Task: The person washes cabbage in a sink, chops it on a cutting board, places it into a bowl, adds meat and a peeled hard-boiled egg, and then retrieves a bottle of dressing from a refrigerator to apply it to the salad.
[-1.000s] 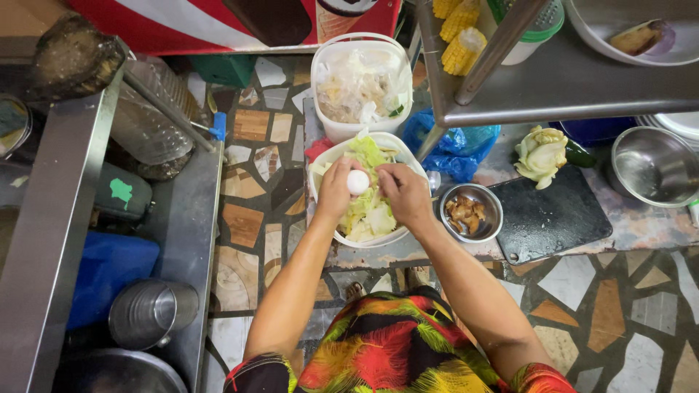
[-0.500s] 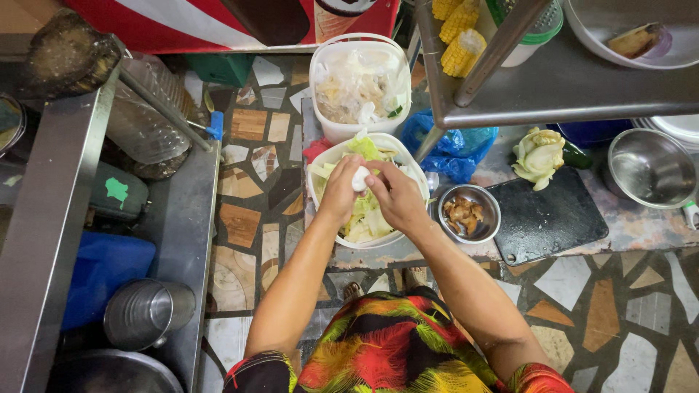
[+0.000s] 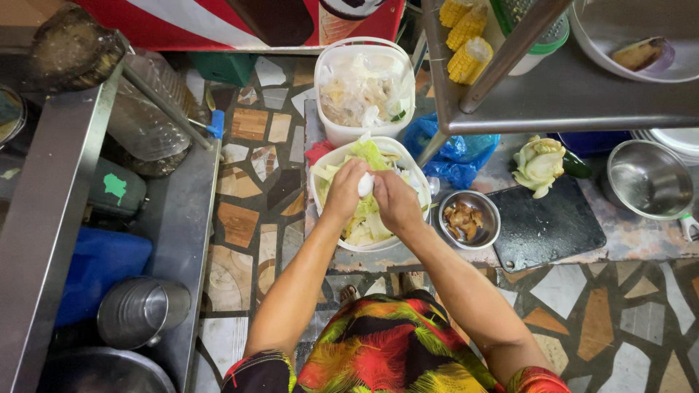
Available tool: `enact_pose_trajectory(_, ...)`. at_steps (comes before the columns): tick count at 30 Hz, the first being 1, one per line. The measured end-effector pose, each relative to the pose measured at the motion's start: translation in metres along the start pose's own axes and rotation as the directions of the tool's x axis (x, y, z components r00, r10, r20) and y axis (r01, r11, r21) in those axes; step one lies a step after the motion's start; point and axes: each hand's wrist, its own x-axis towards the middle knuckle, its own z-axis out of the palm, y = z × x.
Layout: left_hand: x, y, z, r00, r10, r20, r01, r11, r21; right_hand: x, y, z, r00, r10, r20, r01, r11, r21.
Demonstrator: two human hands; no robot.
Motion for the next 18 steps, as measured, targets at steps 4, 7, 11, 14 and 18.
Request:
enact_pose_trajectory(4,-0.003,0.009,0.0,0.996,-0.081,0.028,0.082,0.997,-0.012,0.003,0.013,-0.002,0.955,0.297,0.001,-0.297,0.954,-0.029)
enact_pose_trajectory(7,-0.004,0.018,-0.003,0.996,-0.022,0.084,0.023,1.0,-0.016,0.01,0.03,-0.01,0.997,-0.026,-0.079,0.023,0.999,-0.029)
enact_pose_trajectory(11,-0.003,0.015,-0.006,0.984,0.151,0.092,-0.164,0.975,0.153,0.009,0.029,-0.018,0.993,-0.108,-0.05,0.099,0.982,-0.16)
enact_pose_trajectory(14,-0.003,0.009,-0.004,0.983,0.18,0.043,-0.185,0.96,0.212,0.0,0.007,-0.018,0.998,-0.051,-0.025,0.049,0.997,-0.062)
enact_pose_trajectory(18,-0.006,0.009,0.004,0.969,0.243,0.038,-0.244,0.934,0.261,-0.001,-0.008,-0.011,0.999,0.016,-0.04,-0.013,0.997,0.071)
